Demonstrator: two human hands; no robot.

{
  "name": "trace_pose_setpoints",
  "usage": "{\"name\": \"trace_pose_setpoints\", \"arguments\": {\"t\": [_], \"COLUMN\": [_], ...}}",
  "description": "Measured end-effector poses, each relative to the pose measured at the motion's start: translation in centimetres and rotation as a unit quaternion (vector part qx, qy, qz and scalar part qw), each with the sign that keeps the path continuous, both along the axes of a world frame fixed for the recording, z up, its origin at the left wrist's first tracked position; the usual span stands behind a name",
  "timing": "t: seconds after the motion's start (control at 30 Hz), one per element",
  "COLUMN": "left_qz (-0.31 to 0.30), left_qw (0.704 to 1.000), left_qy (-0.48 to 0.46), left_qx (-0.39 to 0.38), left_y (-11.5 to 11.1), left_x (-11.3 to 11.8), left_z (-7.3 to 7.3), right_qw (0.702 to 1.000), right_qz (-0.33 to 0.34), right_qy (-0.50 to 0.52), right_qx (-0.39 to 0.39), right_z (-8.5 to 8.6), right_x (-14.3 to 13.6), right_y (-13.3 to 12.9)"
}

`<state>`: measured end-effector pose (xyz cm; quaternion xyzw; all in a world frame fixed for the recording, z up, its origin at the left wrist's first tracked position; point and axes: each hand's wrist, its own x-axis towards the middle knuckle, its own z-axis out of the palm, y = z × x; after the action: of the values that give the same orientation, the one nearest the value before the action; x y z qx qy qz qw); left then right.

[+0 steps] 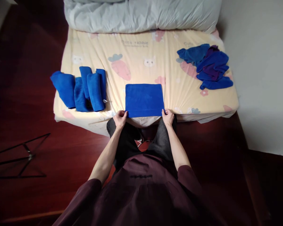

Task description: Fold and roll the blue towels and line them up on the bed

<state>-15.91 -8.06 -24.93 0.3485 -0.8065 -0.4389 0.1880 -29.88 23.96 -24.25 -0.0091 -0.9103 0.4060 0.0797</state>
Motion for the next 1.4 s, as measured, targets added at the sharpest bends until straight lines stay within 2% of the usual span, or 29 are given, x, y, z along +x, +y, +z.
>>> {"name": "trace_pose_setpoints", "arguments": {"t": [0.2, 0.3, 0.37, 0.5, 0.7, 0.77, 0.87, 0.93, 1.1, 1.4], "left_qz": [-0.007, -0.023, -0.059, -0.171, -0.286, -0.308, -0.306, -0.294, -0.287, -0.269], "left_qw": [1.0, 0.998, 0.994, 0.979, 0.953, 0.947, 0.949, 0.952, 0.953, 0.959], "left_qy": [-0.006, 0.008, 0.033, 0.039, 0.029, 0.015, 0.002, 0.004, 0.015, 0.022], "left_qx": [-0.014, -0.052, -0.085, -0.107, -0.091, -0.085, -0.079, -0.084, -0.098, -0.082], "left_y": [0.0, -0.1, -0.2, -1.1, -3.6, -4.1, -4.3, -4.2, -4.0, -4.0], "left_x": [0.1, 0.1, -0.1, -0.4, 1.6, 2.4, 2.7, 2.4, 1.7, 1.6], "left_z": [0.1, 0.1, 0.2, 0.4, 0.8, 0.9, 0.7, 0.5, 0.3, 0.4], "right_qw": [1.0, 0.999, 0.999, 0.989, 0.982, 0.975, 0.952, 0.939, 0.943, 0.955], "right_qz": [-0.009, -0.023, 0.007, 0.132, 0.163, 0.201, 0.285, 0.316, 0.291, 0.263], "right_qy": [-0.015, -0.009, 0.017, 0.053, 0.043, 0.034, 0.038, 0.044, 0.041, 0.039], "right_qx": [0.012, 0.027, 0.039, 0.049, 0.085, 0.093, 0.106, 0.128, 0.16, 0.134], "right_z": [0.0, 0.2, 0.4, 0.6, 0.1, -0.1, -0.2, -0.2, 0.0, 0.0], "right_x": [-0.1, -0.1, -0.1, -0.1, -0.9, -1.2, -1.3, -1.1, -0.7, -0.7], "right_y": [-0.2, 0.1, 0.3, 0.8, 2.5, 3.6, 4.9, 5.4, 5.0, 4.7]}}
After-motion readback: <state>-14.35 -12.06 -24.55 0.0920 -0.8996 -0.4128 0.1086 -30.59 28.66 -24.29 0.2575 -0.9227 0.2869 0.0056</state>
